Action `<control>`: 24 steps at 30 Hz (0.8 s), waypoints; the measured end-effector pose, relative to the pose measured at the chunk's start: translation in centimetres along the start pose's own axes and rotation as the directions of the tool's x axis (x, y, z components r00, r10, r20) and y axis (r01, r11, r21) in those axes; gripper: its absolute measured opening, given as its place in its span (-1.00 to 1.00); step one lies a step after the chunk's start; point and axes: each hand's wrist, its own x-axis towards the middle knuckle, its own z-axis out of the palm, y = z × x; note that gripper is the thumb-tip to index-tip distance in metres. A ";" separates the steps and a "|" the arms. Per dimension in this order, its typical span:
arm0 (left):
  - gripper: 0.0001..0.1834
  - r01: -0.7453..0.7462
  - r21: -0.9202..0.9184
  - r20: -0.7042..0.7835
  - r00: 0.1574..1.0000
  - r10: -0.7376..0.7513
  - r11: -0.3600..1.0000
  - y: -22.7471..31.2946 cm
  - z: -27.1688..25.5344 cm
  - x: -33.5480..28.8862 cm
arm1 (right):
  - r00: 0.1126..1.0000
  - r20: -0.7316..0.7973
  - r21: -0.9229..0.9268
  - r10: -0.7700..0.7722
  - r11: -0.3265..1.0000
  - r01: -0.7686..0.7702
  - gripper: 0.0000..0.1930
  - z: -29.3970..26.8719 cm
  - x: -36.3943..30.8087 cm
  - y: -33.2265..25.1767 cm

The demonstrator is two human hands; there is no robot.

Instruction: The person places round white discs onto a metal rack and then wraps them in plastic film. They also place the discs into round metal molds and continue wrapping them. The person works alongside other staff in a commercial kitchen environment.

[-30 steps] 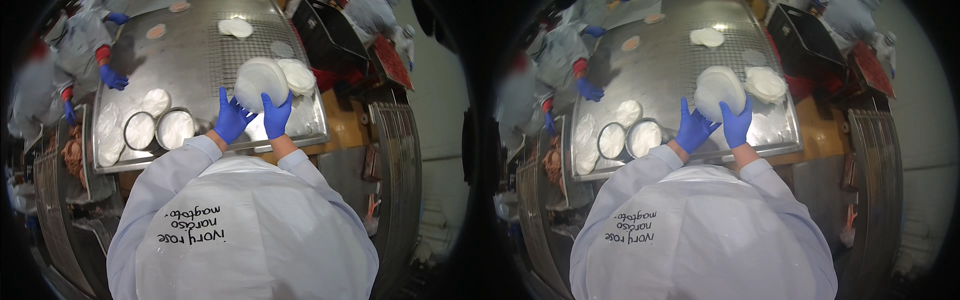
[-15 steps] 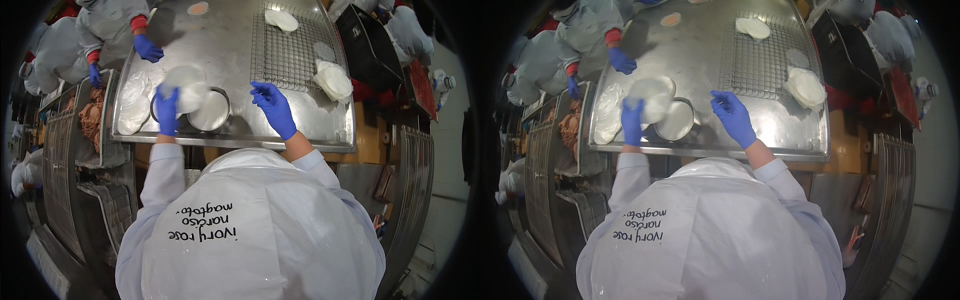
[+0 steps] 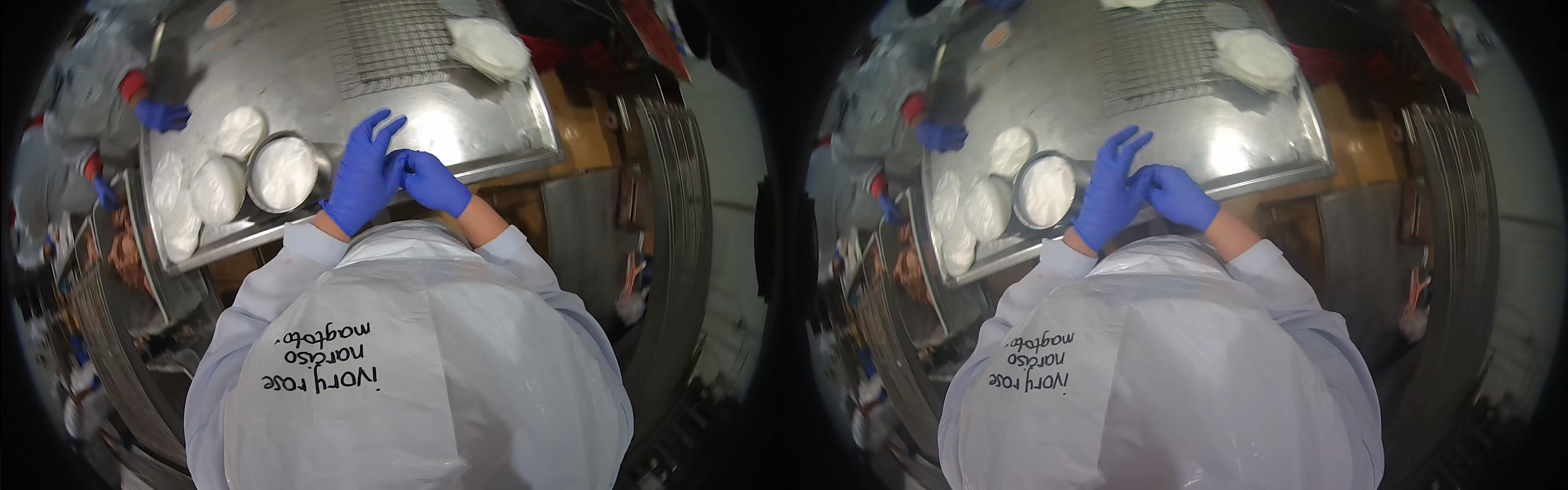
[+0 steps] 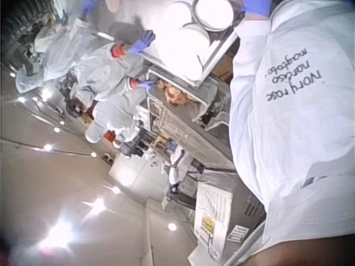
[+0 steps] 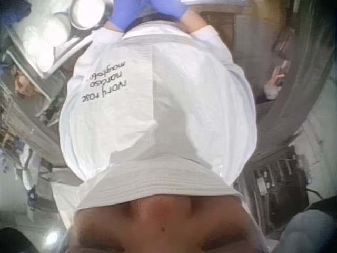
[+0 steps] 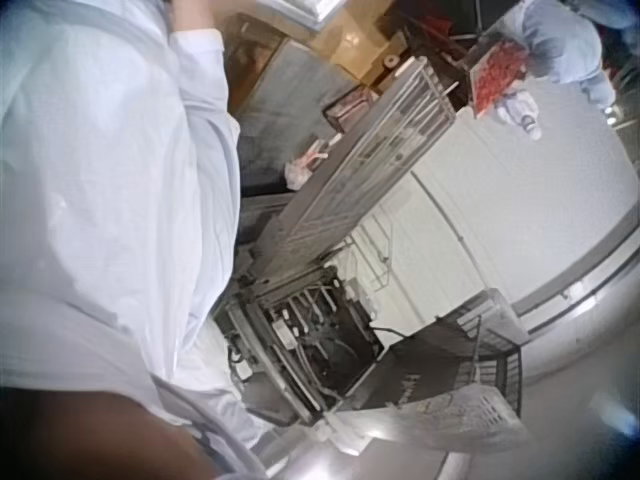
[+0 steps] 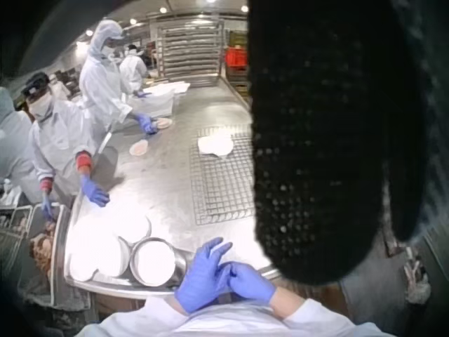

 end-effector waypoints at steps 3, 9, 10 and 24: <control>-0.49 0.033 -0.184 0.211 0.978 0.007 0.982 2.2 3.4 -0.2 | 0.994 -0.102 0.005 0.043 0.999 -0.043 -0.73 -2.0 -4.0 -0.5; -0.49 -0.172 -0.179 0.406 0.884 0.232 0.969 6.6 9.9 0.5 | 0.880 -0.472 0.137 0.061 0.991 0.005 -0.81 -3.9 -13.6 4.7; -0.49 -0.200 -0.193 0.433 0.861 0.267 0.960 7.7 11.2 0.2 | 0.853 -0.514 0.153 0.088 0.988 -0.010 -0.81 -4.1 -15.4 5.4; -0.47 -0.285 -0.327 0.578 0.694 0.429 0.901 19.3 21.9 -3.8 | 0.723 -0.554 0.485 0.412 0.866 -0.121 -0.72 -6.8 -33.1 12.1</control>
